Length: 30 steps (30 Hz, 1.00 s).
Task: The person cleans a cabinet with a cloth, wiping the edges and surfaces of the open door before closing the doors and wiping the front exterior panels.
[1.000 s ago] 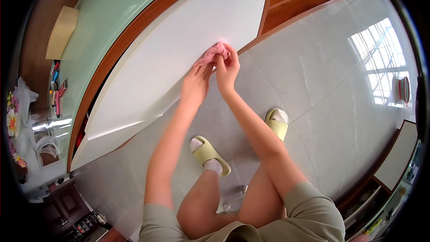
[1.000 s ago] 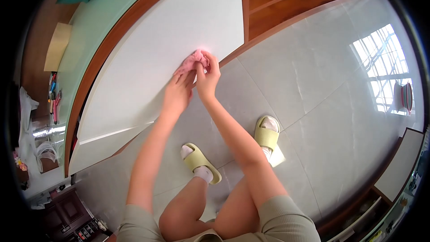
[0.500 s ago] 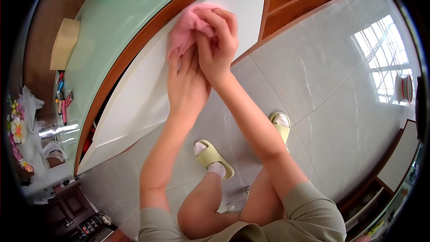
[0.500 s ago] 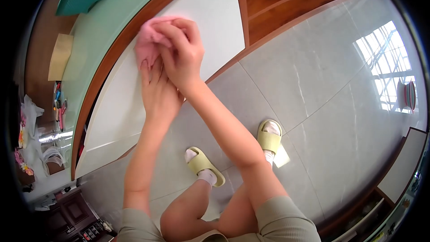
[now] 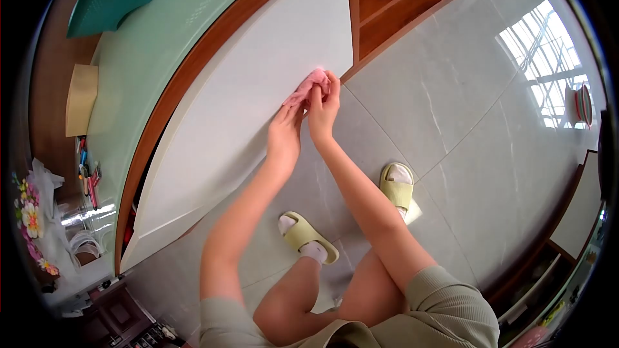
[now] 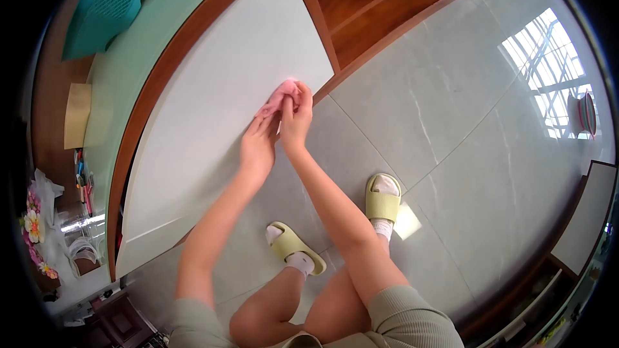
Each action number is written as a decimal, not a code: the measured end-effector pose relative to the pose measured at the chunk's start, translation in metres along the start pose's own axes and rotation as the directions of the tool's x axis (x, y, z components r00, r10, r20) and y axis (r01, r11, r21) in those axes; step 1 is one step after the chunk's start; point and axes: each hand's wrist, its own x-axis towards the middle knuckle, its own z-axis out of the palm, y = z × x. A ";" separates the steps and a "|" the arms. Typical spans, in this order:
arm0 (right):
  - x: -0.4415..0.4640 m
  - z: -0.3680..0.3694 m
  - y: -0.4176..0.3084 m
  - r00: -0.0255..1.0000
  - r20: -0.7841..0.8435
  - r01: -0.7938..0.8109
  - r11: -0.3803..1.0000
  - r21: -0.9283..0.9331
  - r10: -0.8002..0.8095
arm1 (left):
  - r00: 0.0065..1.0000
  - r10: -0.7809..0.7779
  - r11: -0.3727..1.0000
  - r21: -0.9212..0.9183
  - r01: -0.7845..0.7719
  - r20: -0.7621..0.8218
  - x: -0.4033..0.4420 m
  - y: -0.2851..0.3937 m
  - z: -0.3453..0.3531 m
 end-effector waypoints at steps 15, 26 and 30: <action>0.014 0.078 -0.150 0.691 0.180 0.720 0.689 -0.085 -0.700 | 0.680 0.319 -0.752 0.613 -0.243 0.661 -0.030 0.108 0.080; 0.028 0.007 -0.041 0.999 -0.051 0.017 0.999 0.028 -0.016 | 0.991 -0.133 0.991 -0.035 0.132 -0.025 0.024 0.002 0.036; 0.030 0.010 -0.049 0.981 -0.017 0.191 0.976 -0.110 -0.194 | 0.993 -0.114 0.993 -0.020 0.114 0.013 0.021 0.013 0.040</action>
